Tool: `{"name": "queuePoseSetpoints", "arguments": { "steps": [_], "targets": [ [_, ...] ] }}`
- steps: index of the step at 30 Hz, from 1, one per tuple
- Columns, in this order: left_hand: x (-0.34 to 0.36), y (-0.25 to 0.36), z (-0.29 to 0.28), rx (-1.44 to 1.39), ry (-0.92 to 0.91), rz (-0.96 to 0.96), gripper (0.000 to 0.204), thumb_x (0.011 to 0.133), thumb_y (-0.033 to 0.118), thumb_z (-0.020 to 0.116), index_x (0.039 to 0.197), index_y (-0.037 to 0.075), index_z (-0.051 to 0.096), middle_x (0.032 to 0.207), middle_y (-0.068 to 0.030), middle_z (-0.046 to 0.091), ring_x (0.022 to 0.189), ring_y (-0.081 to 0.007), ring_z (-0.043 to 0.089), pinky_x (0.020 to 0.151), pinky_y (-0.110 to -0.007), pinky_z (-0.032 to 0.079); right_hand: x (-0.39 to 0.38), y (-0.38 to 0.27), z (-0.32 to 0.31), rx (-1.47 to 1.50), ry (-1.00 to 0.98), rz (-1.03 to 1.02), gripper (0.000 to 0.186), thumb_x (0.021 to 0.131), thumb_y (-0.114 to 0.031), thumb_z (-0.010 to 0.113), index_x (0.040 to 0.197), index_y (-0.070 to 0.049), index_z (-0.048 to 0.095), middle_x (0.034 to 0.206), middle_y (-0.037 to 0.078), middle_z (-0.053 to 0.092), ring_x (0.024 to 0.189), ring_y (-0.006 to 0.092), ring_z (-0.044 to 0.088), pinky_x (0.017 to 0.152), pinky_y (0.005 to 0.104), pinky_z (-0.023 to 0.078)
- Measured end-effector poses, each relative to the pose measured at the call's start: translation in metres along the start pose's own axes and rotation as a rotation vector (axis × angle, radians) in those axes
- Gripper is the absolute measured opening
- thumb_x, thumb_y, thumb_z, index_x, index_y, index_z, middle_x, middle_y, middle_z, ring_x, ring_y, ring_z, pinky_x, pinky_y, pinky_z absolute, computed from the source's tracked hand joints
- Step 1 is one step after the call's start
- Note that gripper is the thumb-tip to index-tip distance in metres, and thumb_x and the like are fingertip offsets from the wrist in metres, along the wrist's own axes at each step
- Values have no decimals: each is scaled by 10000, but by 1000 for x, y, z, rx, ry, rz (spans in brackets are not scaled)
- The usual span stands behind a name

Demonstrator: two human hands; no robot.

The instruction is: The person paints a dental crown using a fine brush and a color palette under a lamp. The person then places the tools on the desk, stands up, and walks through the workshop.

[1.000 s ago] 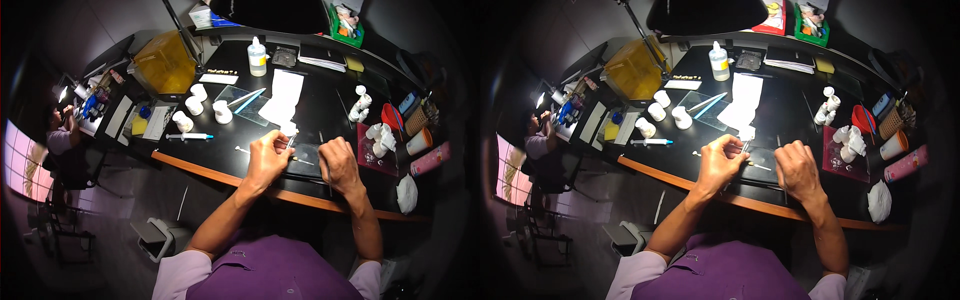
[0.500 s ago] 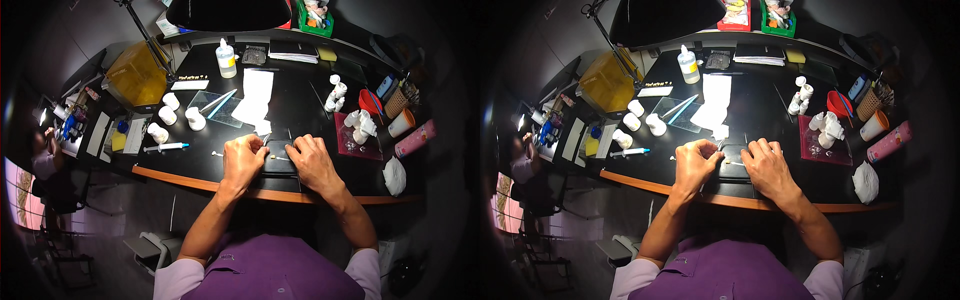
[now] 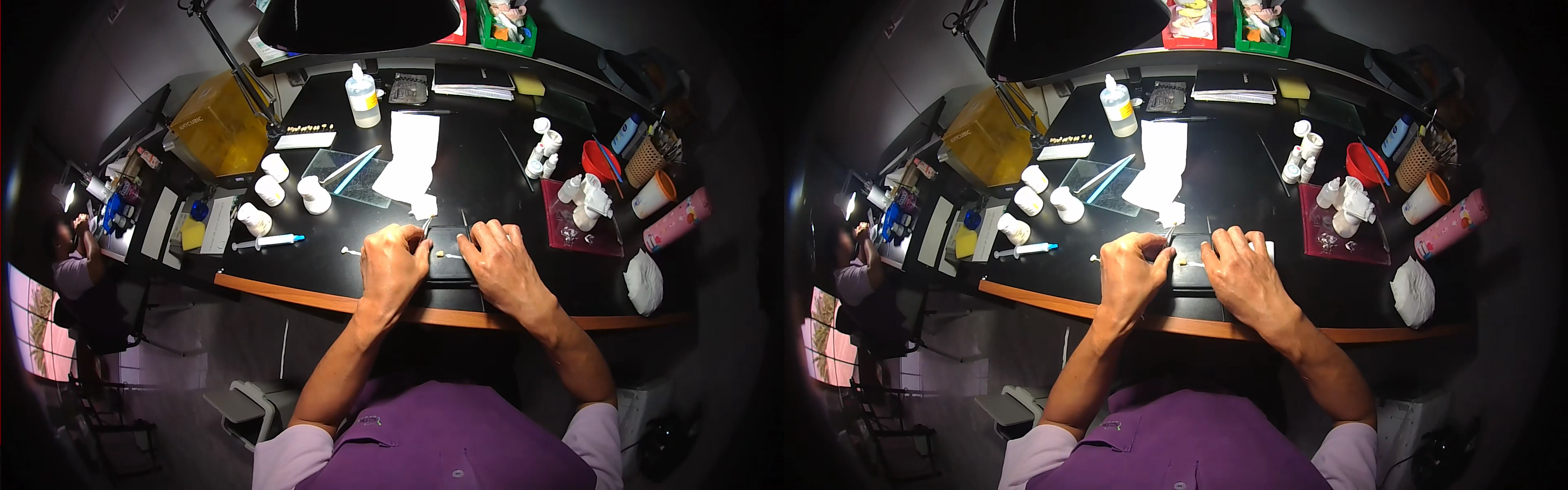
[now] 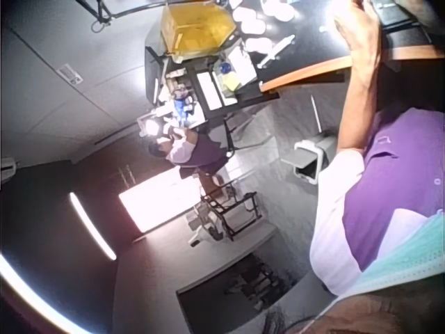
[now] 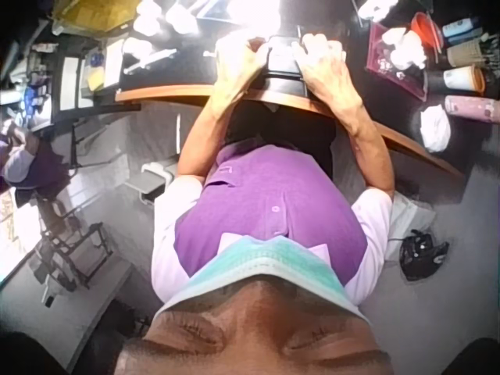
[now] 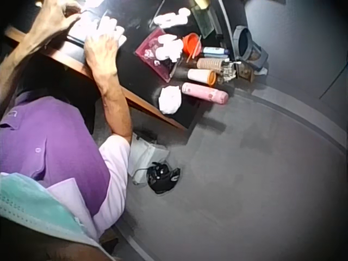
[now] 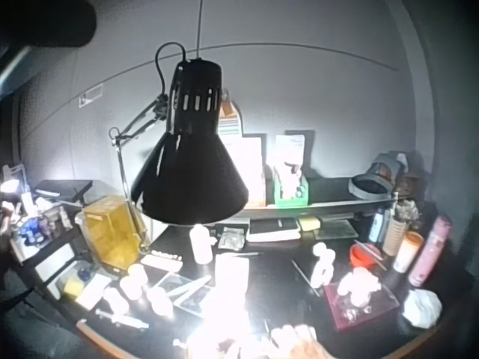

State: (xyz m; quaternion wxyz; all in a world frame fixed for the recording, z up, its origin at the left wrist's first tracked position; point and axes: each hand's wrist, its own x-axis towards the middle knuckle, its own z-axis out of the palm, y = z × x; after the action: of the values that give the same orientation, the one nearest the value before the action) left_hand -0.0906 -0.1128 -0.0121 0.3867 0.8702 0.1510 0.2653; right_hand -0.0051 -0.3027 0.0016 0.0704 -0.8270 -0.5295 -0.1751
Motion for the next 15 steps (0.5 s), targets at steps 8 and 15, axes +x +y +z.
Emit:
{"name": "queuePoseSetpoints", "arguments": {
  "steps": [8,15],
  "targets": [
    [-5,-2,0,109,47,73,171,836,113,860,955,-4,824,888,-169,760,799,-349,754,752,-430,591,-9,-8,5,-111,-15,5,382,986,-109,591,1340,1,687,1129,93,630,1108,223,596,991,434,454],
    [-4,-10,3,81,91,168,177,819,99,882,948,-6,824,788,-150,724,632,-248,674,619,-379,539,-13,-9,5,-133,-45,18,436,1008,-121,568,1421,-5,642,1219,98,629,1164,219,578,1037,466,425]
  ]
}}
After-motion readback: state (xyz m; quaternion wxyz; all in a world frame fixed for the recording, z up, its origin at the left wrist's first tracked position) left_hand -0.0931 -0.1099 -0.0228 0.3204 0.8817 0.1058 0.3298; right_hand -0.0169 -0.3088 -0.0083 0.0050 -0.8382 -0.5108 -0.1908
